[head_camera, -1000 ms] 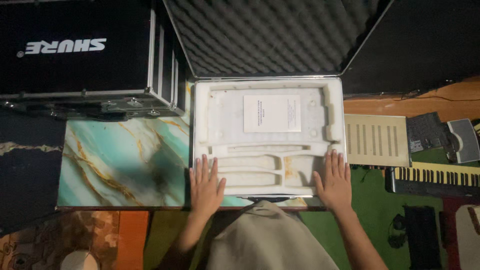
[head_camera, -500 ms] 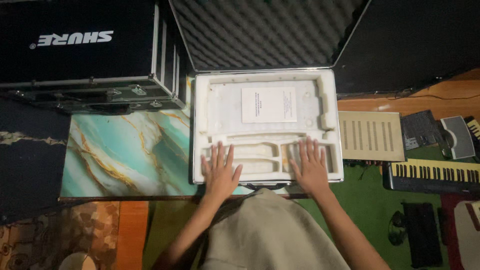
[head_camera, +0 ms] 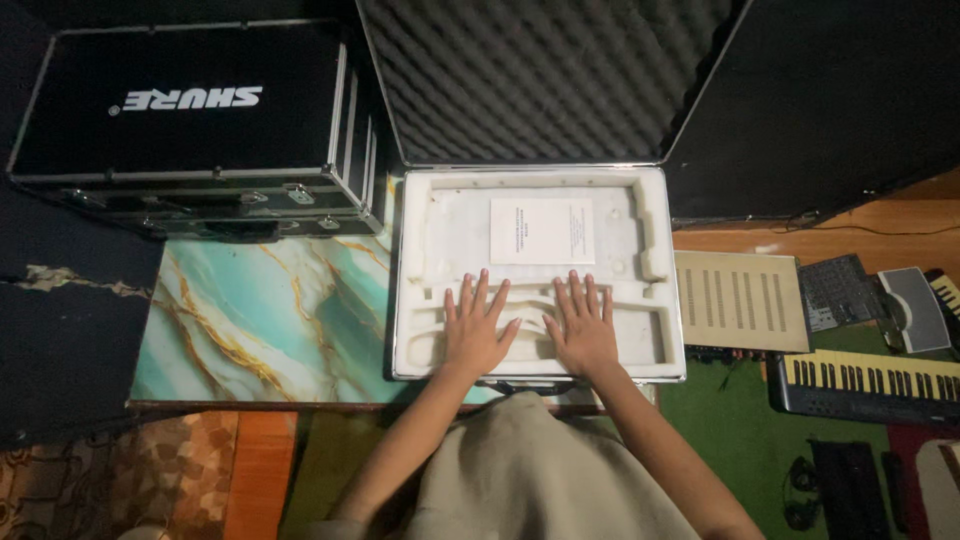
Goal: The person places a styrofoam insert into a hard-shell case, then picks up and positions a wireless microphone and a receiver unit into the designated slots of the foam insert.
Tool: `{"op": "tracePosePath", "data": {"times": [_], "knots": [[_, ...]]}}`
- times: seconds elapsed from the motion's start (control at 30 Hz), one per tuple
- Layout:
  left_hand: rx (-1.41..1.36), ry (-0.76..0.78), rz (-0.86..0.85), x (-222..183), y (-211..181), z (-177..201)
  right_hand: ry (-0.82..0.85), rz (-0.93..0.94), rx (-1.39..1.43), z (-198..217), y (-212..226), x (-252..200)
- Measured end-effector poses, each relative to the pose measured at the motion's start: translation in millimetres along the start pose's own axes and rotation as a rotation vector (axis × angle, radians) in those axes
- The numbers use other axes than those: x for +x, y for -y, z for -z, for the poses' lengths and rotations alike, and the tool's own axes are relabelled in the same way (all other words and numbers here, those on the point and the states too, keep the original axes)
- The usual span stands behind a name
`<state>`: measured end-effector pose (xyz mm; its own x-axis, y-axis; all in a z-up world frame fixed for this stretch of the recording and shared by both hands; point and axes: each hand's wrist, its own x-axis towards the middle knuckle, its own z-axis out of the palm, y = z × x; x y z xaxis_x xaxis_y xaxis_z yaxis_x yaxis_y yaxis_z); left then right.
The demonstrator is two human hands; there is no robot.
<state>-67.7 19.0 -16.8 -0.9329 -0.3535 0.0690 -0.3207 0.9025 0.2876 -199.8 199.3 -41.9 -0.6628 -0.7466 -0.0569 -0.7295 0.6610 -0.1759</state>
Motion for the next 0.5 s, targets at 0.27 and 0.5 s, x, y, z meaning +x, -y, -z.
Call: {"op": "tracePosePath", "data": {"times": [0.27, 0.5], "knots": [[0.009, -0.026, -0.011, 3, -6, 21, 0.004, -0.013, 0.067, 16, 4, 1], [-0.148, -0.18, -0.052, -10, -23, 124, -0.242, 0.02, 0.266, 113, 3, -34]]}}
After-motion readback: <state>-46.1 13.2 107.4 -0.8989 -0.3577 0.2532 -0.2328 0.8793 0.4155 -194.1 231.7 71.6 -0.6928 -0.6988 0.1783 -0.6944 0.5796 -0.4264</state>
